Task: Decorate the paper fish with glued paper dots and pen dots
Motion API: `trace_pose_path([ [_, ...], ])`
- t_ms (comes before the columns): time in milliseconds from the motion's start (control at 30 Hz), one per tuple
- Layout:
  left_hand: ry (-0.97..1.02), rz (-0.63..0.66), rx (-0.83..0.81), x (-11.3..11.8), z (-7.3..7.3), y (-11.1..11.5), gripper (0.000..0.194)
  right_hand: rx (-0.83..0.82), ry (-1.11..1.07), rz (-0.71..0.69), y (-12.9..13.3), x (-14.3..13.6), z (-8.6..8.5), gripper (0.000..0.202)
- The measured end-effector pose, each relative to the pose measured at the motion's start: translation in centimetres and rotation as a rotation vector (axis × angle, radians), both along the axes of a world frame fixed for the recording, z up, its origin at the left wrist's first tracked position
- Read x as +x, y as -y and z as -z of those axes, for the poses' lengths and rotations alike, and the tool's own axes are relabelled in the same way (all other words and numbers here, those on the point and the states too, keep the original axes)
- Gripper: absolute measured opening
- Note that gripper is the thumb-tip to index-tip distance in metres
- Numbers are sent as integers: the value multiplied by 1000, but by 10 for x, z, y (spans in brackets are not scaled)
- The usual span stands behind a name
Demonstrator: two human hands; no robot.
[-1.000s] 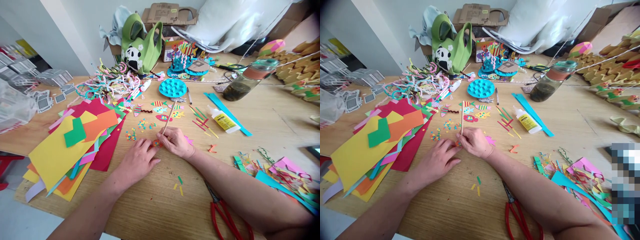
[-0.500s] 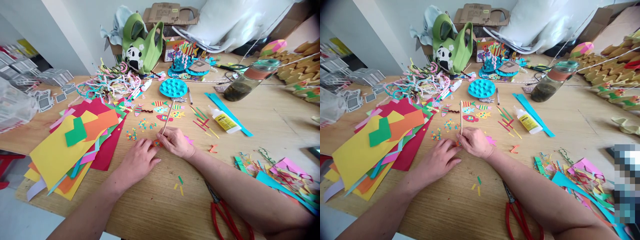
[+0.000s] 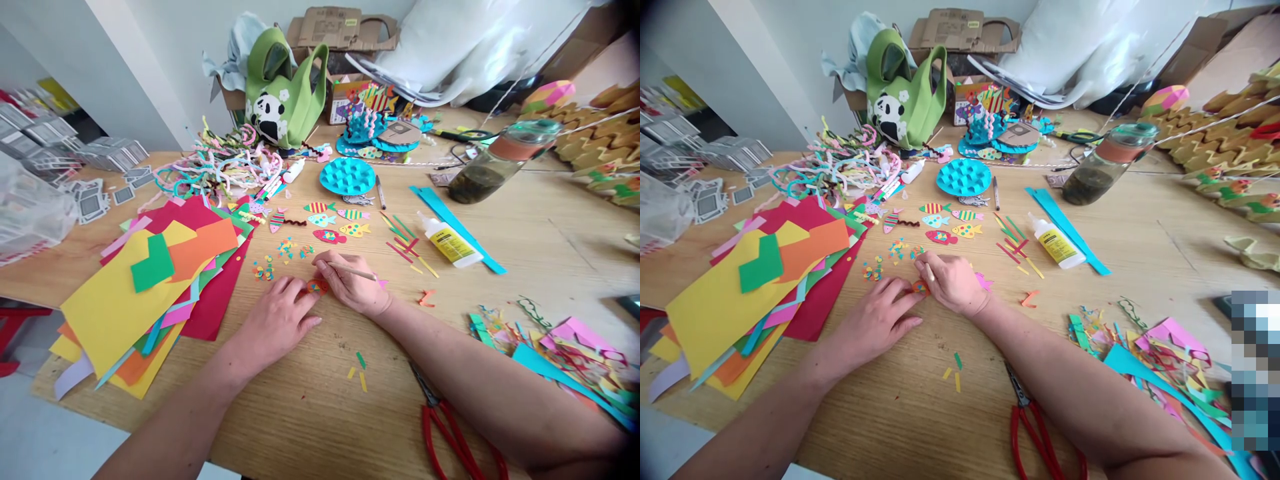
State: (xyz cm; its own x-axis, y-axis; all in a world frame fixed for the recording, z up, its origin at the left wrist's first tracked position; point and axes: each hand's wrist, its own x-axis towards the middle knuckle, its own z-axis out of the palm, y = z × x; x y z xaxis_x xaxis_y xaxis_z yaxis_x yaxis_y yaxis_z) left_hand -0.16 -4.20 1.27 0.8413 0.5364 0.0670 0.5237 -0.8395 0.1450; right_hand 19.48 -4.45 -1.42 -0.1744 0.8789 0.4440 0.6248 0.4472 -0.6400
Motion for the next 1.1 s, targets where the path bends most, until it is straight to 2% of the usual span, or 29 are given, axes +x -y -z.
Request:
trace_pose_path([
  [267,136,14,-89,-7,-1,-8,23,136,-222,-30,2,0,-6,31],
  [533,190,80,-124,-11,-1,-15,11,38,-108,-228,2,-1,-8,38],
  [800,208,65,-103,-9,-2,-14,9,-10,-130,-128,4,0,-10,38],
  [1100,179,64,-92,-9,-2,-14,8,-41,-34,-213,2,-2,-9,41],
])
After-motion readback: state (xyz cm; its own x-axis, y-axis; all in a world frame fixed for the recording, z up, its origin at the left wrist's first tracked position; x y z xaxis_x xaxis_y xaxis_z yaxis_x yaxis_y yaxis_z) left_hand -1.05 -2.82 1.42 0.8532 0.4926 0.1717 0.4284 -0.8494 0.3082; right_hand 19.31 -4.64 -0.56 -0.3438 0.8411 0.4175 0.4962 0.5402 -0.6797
